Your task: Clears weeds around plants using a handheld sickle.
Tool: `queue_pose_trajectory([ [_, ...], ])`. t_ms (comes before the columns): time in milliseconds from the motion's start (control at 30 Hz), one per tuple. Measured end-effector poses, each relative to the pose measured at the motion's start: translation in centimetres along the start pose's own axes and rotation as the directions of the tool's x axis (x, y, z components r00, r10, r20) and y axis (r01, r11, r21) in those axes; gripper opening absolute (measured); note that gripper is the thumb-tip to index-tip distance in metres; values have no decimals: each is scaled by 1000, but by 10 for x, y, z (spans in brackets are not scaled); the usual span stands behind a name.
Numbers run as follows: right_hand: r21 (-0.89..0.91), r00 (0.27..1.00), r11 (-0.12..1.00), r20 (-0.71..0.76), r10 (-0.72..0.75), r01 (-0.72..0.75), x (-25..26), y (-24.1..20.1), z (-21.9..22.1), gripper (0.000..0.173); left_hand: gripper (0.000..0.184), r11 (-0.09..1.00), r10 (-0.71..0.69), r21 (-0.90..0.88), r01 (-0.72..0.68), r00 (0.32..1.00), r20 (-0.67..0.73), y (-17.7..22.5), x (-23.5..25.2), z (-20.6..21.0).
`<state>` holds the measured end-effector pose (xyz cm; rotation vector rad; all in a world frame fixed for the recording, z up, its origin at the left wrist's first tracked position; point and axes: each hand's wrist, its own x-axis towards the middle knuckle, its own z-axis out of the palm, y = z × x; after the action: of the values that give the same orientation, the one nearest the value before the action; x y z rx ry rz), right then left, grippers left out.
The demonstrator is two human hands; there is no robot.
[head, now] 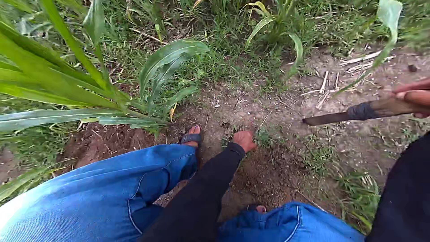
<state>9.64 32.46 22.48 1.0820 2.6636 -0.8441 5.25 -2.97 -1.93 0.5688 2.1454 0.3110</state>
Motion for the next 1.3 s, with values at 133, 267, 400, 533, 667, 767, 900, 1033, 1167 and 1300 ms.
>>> queue_pose_trajectory([
  [133,17,986,986,-8,-164,164,52,62,4,18,45,905,331,183,-384,906,265,-5,-63,62],
  [267,-45,990,990,-31,-138,137,37,23,9,18,54,833,473,279,-477,877,87,-22,-76,65],
  [400,-4,988,989,-38,-149,149,20,13,6,19,53,996,36,94,-8,952,-303,-33,-47,8],
  [533,-14,992,993,-39,-119,118,9,7,3,19,56,953,-304,-121,279,863,-403,-66,-22,-15],
  [667,-56,996,995,-32,-88,86,2,-13,5,20,90,990,-125,42,134,977,-171,-51,-45,27],
  [767,-100,995,991,-13,-96,94,2,-29,9,19,76,967,104,227,-116,993,61,-15,-74,73],
  [900,-210,987,965,21,-158,159,5,-45,16,20,39,909,279,229,-348,917,285,9,-90,97],
  [1033,-287,980,937,62,-190,200,2,-65,26,23,61,944,226,181,-275,941,252,23,-72,22],
  [1167,-285,978,935,61,-202,211,-2,-70,30,24,72,941,154,311,-137,988,-32,46,-55,-108],
  [1300,-293,981,936,50,-190,196,-8,-74,35,29,56,934,156,356,-35,935,-317,80,-94,-249],
])
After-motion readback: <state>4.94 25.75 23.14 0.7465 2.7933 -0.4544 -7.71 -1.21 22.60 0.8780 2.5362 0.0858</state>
